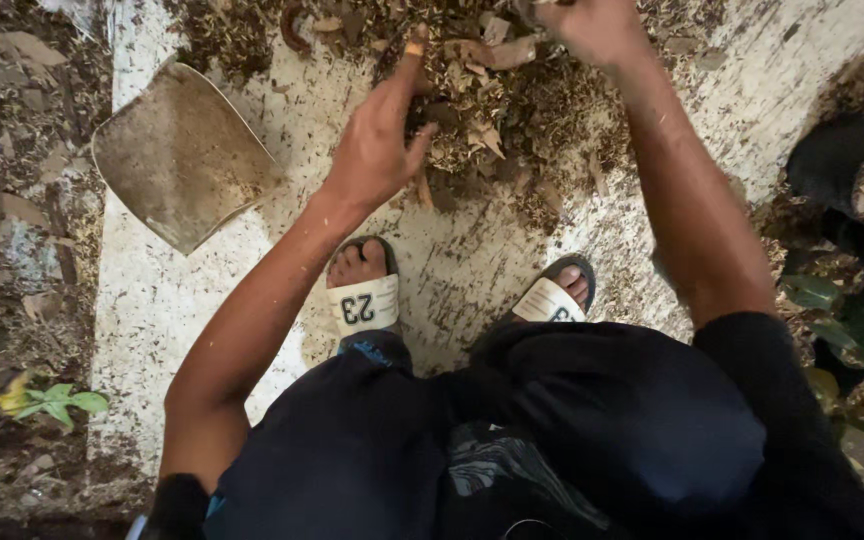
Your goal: The person sweeps a pile of dry leaves and debris into a dustpan using a broom. They then pick up a small potted plant, remove it from the pot, and place it into a pile of soil or mulch on the floor, covering the roots with their hands.
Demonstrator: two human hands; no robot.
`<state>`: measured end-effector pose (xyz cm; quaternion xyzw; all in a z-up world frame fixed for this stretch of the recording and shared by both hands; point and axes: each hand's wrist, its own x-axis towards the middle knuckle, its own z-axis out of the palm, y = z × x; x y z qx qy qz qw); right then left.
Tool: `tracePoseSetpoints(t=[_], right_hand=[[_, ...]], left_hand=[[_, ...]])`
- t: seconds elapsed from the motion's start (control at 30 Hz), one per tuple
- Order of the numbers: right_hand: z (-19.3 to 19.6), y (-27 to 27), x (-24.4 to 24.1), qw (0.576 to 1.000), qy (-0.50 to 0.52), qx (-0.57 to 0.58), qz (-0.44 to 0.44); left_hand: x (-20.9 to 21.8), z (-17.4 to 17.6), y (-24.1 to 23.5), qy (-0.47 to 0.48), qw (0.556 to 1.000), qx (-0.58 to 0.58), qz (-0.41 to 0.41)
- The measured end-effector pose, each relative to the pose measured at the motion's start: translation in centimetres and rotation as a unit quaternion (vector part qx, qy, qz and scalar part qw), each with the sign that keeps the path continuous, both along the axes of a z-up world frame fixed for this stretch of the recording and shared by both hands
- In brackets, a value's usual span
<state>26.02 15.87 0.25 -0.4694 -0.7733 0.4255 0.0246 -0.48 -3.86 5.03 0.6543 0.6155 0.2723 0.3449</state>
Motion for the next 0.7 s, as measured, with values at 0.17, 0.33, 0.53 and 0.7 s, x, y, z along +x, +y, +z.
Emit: tracePoseSetpoints(t=[0.17, 0.33, 0.53, 0.7], right_hand=[[4.1, -0.4, -5.6, 0.991, -0.054, -0.119, 0.038], [5.7, -1.8, -9.6, 0.97, -0.087, -0.015, 0.228], [5.2, -2.6, -10.1, 0.948, 0.146, 0.128, 0.251], [4.3, -3.0, -6.3, 0.957, 0.098, 0.09, 0.258]], left_hand=[[0.0, -0.3, 0.2, -0.034, 0.997, 0.071, -0.009], [-2.8, -0.3, 0.0, -0.031, 0.99, 0.116, 0.081], [-2.1, -3.4, 1.8, -0.127, 0.978, 0.147, 0.083], [-0.8, -6.1, -0.6, -0.113, 0.987, 0.057, 0.104]])
